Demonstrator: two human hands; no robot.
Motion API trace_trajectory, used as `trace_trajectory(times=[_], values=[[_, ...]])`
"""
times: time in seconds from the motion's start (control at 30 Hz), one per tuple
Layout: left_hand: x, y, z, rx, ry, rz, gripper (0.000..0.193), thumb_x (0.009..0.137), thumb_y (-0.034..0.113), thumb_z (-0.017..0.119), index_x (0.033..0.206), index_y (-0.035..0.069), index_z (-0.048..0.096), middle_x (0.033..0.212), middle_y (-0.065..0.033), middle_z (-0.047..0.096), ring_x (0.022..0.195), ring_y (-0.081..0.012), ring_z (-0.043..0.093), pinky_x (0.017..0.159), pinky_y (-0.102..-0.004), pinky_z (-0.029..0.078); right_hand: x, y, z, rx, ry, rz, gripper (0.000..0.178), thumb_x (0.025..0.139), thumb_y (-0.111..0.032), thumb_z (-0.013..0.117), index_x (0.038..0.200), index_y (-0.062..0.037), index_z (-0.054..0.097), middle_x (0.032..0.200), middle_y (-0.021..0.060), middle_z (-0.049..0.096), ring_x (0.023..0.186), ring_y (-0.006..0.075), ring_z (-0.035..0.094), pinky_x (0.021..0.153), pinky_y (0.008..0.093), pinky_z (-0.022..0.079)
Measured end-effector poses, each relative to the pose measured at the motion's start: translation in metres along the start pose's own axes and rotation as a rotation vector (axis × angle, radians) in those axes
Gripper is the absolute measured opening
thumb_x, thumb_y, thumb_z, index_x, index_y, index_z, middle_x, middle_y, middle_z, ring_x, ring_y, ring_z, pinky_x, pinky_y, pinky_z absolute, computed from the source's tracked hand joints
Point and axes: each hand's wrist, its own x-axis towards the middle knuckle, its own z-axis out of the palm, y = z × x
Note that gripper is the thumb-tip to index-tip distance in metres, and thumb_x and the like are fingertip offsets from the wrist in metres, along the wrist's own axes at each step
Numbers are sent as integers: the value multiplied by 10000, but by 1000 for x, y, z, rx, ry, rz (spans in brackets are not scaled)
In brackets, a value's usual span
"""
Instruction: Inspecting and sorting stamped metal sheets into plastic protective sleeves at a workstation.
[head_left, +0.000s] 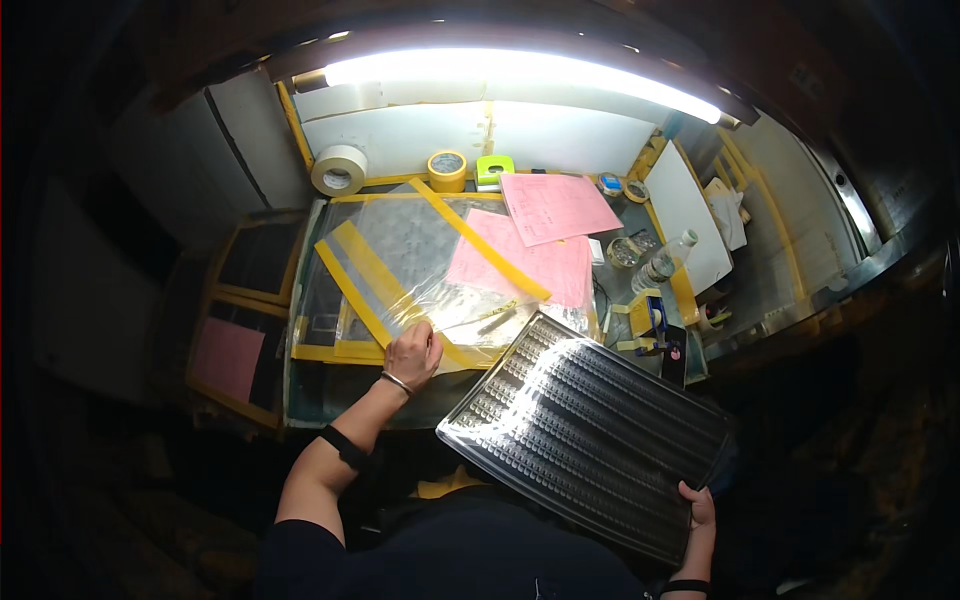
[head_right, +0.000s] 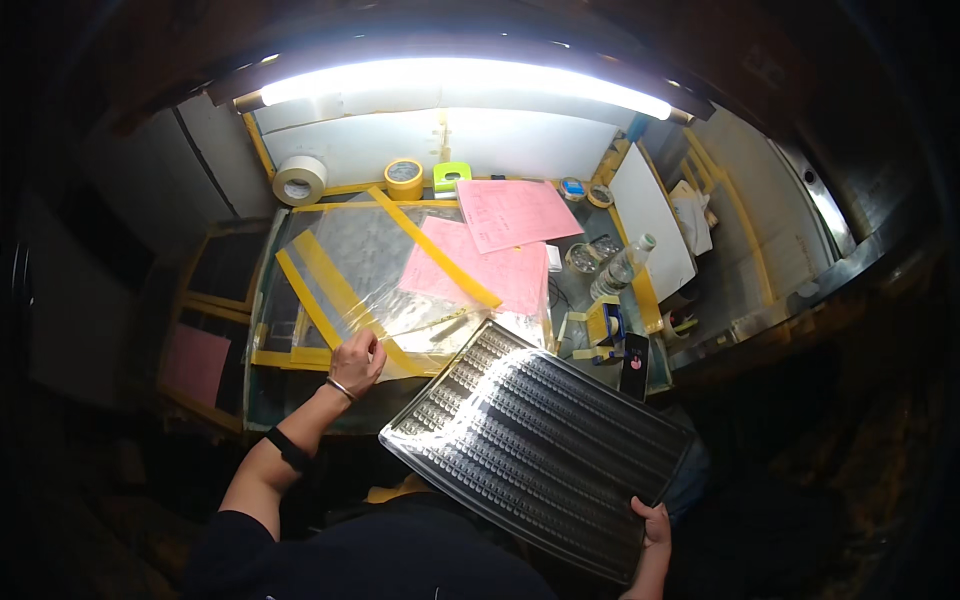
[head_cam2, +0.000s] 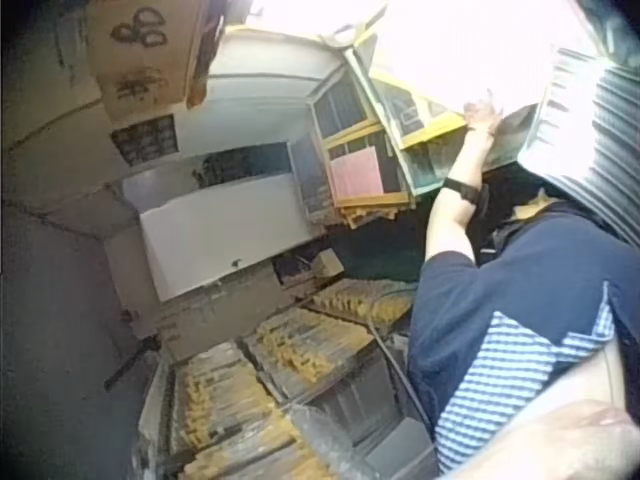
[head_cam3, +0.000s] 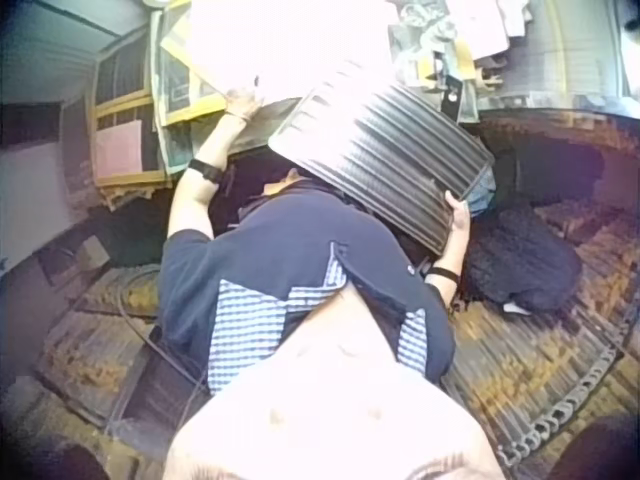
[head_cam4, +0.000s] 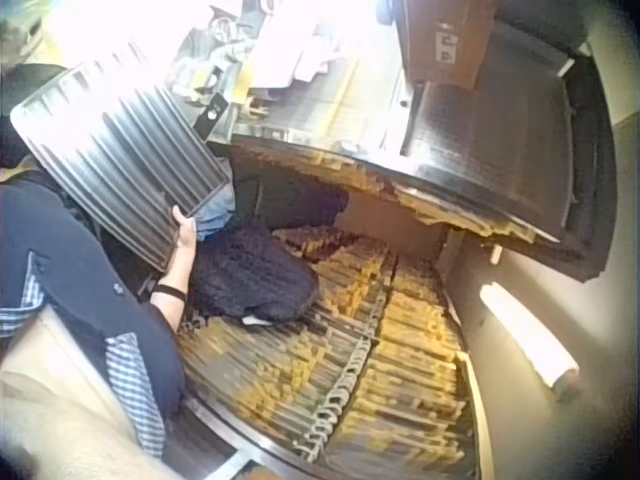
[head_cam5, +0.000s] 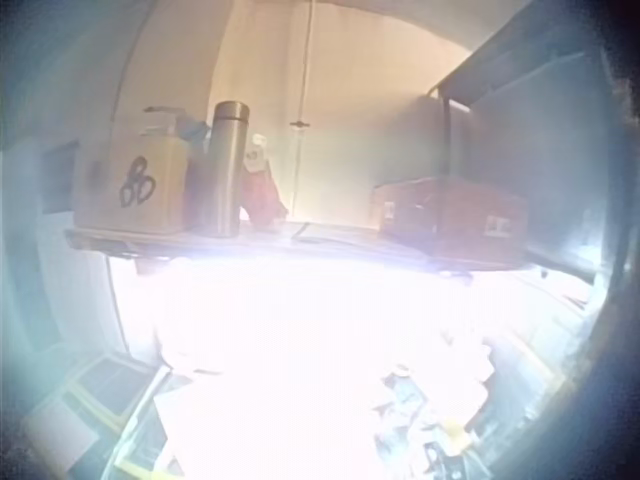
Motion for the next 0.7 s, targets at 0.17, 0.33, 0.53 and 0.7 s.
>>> trace_trajectory(times=[0.17,0.33,0.53,0.7], values=[[-2,-1,2,12,34,17,110,741,109,537,708,26,472,639,-145,527,563,-310,532,511,-375,428,2,-3,5,7,-36,-17,424,728,26,568,1134,19,444,1029,137,555,880,263,571,755,377,479],[-2,1,9,-31,29,50,104,752,104,514,732,24,450,644,-164,518,560,-335,529,510,-401,437,-5,-7,9,35,-16,-46,459,727,34,560,1162,19,413,1073,148,531,921,275,553,795,384,464],[-3,9,7,-26,11,59,109,748,105,525,715,27,457,637,-156,520,555,-320,533,502,-385,434,2,-9,16,33,-79,0,467,723,50,552,1166,24,407,1072,148,529,924,273,552,800,385,462],[-16,8,-1,91,-36,131,91,724,106,537,707,45,472,617,-137,515,556,-299,537,494,-368,432,31,12,19,9,-80,16,408,727,21,580,1118,21,460,1007,125,566,845,250,584,743,368,486]])
